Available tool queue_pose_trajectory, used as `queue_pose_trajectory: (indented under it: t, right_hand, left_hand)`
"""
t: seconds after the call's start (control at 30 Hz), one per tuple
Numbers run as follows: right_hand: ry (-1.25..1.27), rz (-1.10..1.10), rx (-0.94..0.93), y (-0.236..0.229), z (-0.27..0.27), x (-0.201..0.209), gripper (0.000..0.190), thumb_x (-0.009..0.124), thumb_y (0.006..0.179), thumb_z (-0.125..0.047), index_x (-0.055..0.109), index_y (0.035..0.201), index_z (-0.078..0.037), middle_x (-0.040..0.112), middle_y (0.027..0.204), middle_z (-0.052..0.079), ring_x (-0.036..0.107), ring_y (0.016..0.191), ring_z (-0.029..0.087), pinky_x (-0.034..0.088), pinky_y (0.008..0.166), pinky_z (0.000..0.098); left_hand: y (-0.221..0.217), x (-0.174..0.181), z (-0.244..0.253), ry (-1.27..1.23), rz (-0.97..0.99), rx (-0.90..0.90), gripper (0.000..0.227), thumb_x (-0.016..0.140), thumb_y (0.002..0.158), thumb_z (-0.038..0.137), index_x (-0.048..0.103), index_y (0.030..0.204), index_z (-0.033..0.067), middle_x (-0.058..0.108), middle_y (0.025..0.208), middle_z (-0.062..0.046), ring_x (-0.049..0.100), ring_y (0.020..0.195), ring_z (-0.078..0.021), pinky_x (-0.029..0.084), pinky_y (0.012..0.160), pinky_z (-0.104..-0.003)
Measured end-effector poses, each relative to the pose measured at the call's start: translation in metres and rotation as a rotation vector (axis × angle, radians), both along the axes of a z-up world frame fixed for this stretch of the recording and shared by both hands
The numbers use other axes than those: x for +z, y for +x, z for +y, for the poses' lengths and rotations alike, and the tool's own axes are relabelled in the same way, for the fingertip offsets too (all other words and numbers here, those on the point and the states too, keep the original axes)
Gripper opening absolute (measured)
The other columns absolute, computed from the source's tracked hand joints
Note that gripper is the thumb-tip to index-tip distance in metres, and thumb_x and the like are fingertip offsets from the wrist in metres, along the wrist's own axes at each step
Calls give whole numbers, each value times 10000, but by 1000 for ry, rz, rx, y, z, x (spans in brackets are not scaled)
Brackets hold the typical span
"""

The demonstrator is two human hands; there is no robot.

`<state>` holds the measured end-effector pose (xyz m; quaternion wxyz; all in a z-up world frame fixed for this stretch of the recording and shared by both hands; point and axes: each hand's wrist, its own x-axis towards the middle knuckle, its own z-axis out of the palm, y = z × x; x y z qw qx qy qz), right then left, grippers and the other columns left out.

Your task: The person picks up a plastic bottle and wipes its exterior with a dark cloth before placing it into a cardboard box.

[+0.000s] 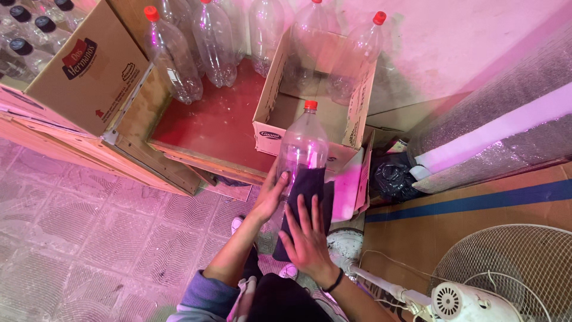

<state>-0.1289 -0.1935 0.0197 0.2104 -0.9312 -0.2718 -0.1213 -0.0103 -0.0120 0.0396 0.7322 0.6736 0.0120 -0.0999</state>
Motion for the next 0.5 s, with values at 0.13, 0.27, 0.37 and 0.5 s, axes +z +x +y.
queue_pose_trajectory:
  t: [0.13,0.27,0.37,0.5]
  right_hand:
    - [-25,-1,-25,31,-11,10,768,450,1272,-545,352,1916,-139,204,2030,221,53,1874,571,122,1528,731]
    - [93,-58,-121,102,-10,76,780,411,1291,-557,299,1944,-147,59,2052,208,18,1896,543,123,1557,725]
    - [92,-68,-108,92,4,65,769,397,1297,-539,303,1941,-131,58,2048,226,14,1892,557,104,1556,723]
    - [-81,-60,20,14,11,-1,770,514,1269,-501,342,1926,-136,152,2038,216,17,1868,591,73,1526,748]
  left_hand:
    - [-5,-8,-7,-82,-32,18,1219,564,1009,860,208,1948,168,304,2031,-159,272,1878,-346,240,1513,-560]
    - [-4,-4,-13,-86,-63,11,1162,615,1021,818,279,1931,179,370,2007,-157,347,1852,-316,273,1505,-500]
    - [4,-7,-5,-62,-76,37,1110,618,1044,777,284,1935,204,379,2005,-149,353,1850,-307,281,1500,-488]
    - [3,-6,10,-64,-84,47,1179,629,1027,800,235,1940,166,319,2021,-172,321,1861,-341,263,1512,-536]
